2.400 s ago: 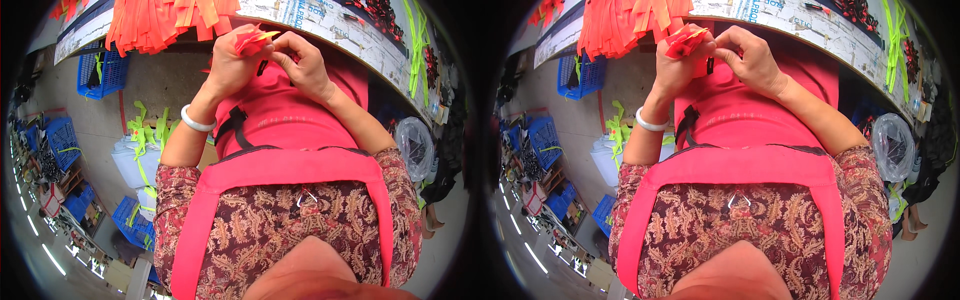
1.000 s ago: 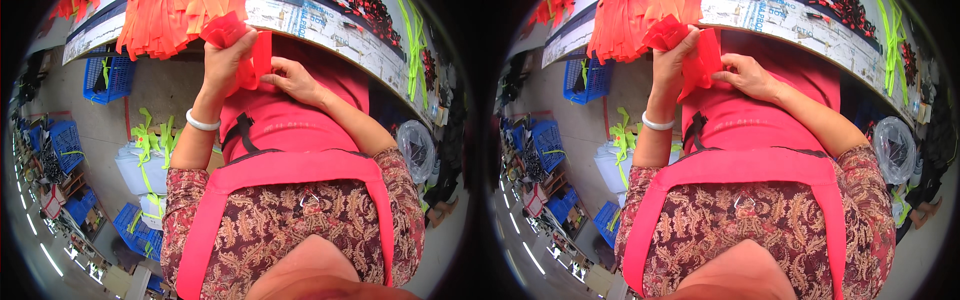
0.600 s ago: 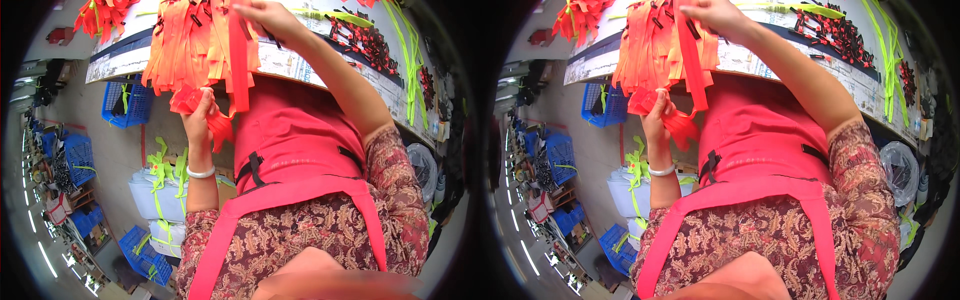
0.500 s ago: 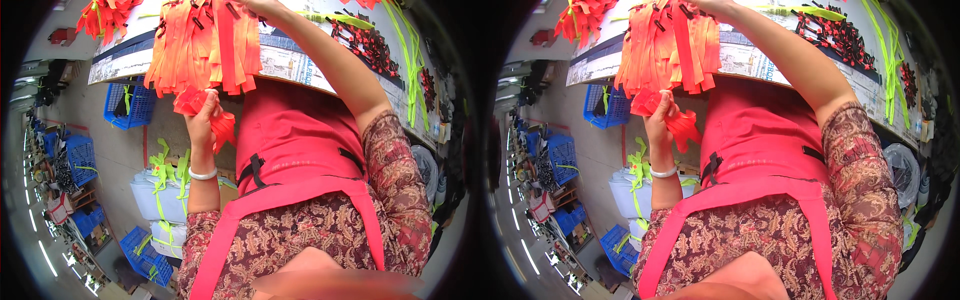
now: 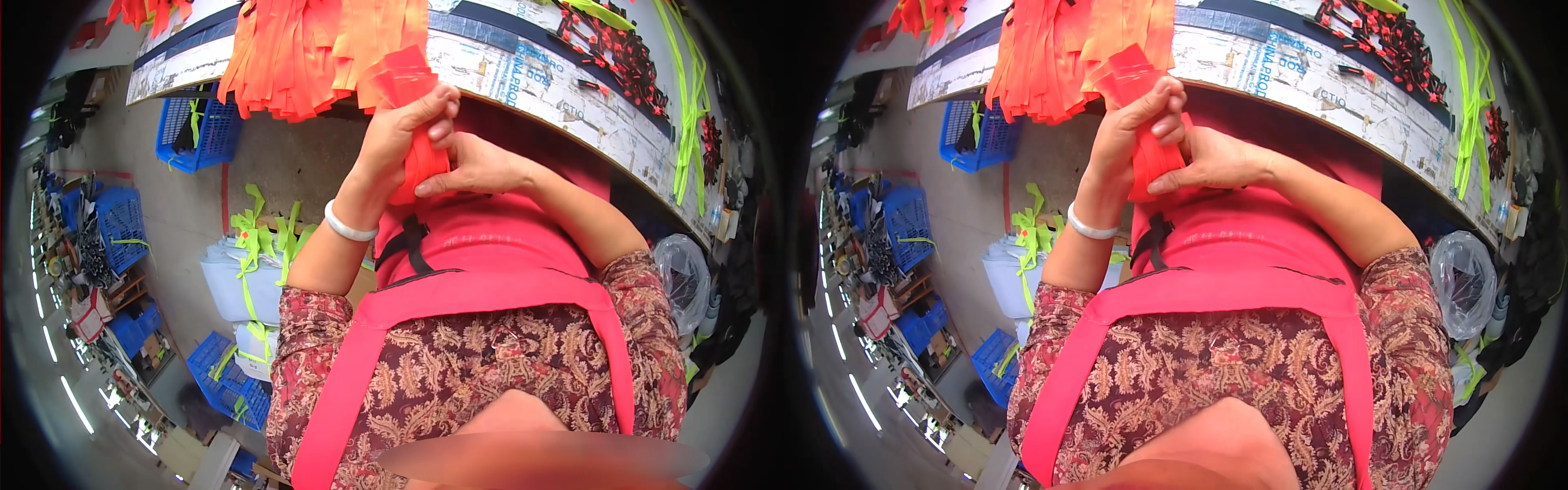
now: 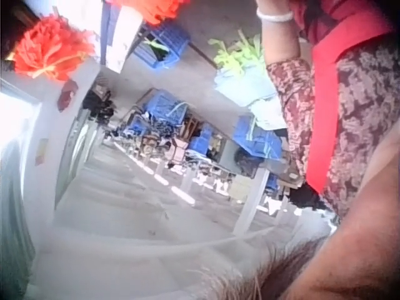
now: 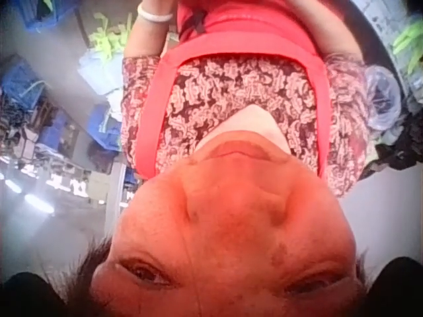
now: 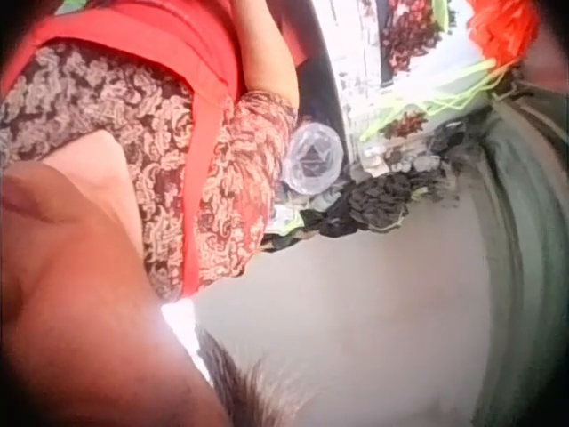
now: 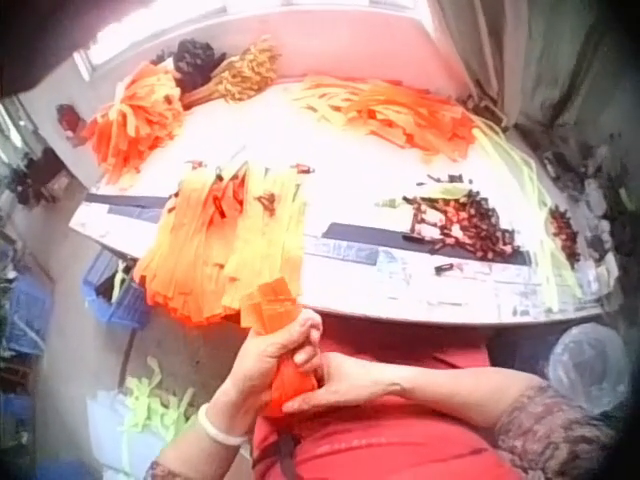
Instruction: The person is manually assembling or grouping orange straps with black buckles at a workbench.
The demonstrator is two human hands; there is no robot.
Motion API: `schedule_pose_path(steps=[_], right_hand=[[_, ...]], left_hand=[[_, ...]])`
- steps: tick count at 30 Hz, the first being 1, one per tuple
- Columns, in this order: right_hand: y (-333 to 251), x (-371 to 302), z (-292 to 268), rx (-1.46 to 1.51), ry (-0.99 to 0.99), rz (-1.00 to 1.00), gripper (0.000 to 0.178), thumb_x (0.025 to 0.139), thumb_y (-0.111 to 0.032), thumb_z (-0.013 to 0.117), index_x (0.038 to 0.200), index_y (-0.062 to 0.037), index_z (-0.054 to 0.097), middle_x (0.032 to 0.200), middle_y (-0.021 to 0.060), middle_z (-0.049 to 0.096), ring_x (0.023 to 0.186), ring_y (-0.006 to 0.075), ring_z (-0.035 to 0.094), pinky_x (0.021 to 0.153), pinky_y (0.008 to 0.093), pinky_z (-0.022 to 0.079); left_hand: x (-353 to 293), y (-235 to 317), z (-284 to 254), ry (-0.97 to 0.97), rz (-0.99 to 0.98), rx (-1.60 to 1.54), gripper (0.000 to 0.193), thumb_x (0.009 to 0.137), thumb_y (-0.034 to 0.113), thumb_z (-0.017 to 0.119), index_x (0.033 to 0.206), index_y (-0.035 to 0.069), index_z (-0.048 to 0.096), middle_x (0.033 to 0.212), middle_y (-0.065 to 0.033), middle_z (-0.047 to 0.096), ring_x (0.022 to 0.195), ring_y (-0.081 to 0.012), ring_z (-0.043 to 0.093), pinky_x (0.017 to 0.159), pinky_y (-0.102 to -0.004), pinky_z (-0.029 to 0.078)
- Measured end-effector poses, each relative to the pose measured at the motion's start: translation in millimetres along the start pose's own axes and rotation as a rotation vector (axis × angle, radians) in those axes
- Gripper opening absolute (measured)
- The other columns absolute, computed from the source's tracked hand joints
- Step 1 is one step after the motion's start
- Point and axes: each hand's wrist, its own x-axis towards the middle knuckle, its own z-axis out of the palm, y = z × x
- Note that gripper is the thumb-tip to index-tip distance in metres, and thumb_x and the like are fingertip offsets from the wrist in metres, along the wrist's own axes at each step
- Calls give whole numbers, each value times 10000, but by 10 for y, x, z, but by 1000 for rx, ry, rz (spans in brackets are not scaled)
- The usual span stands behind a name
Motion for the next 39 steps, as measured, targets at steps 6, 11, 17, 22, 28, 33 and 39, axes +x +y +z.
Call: schedule_pose_path(steps=[6, 11, 17, 22, 28, 33, 39], right_hand=[[262, -165, -56, -52, 50, 124, 453, 751, -330, 769, 1026, -1, 621, 739, 40, 568, 704, 135, 538, 631, 297, 435], [126, -510, -429, -26, 515, -251, 270, 893, -78, 607, 1152, -2, 615, 961, 85, 690, 912, 131, 632, 847, 258, 485], [106, -291, -243, -439, 732, -446, 339, 873, -48, 587, 1195, -148, 623, 983, 107, 681, 801, 258, 675, 702, 331, 553], [287, -313, -176, -431, 721, -492, 376, 878, 37, 579, 1243, -52, 586, 1066, 143, 670, 950, 242, 670, 805, 307, 535], [364, -255, -99, -348, 835, -625, 338, 868, -14, 616, 1194, -102, 621, 989, 107, 689, 837, 225, 687, 721, 296, 561], [307, -309, -174, -97, 787, -559, 137, 890, -8, 609, 1022, 0, 646, 943, 86, 689, 869, 174, 670, 772, 247, 523], [127, -317, -215, 434, 618, -115, 176, 947, -145, 579, 1005, 12, 635, 837, 6, 620, 797, 88, 565, 748, 226, 473]], left_hand=[[37, -84, 107, -67, -48, 172, 206, 895, 202, 659, 933, 0, 634, 614, 7, 517, 523, -74, 461, 482, -224, 372], [3, -115, 7, -30, -181, 160, 159, 911, 180, 620, 958, 33, 585, 599, 19, 435, 489, -64, 380, 447, -218, 306], [36, -106, 84, -38, -250, 231, 143, 803, 42, 689, 858, 55, 558, 625, 15, 489, 504, -78, 440, 452, -228, 328], [68, -82, -22, -40, -267, 96, 169, 794, 24, 701, 880, 62, 561, 672, 12, 515, 515, -71, 437, 465, -221, 334], [72, -94, -70, -132, -248, -51, 209, 813, 46, 706, 973, 43, 571, 724, 10, 530, 556, -72, 440, 501, -210, 350], [33, -87, -97, -59, -204, 43, 243, 879, 166, 672, 1056, 38, 566, 725, -4, 528, 587, -89, 467, 534, -216, 370], [-31, -108, -89, 72, 303, 527, 63, 865, 21, 667, 922, 2, 649, 820, 12, 619, 713, -67, 548, 616, -218, 442]])
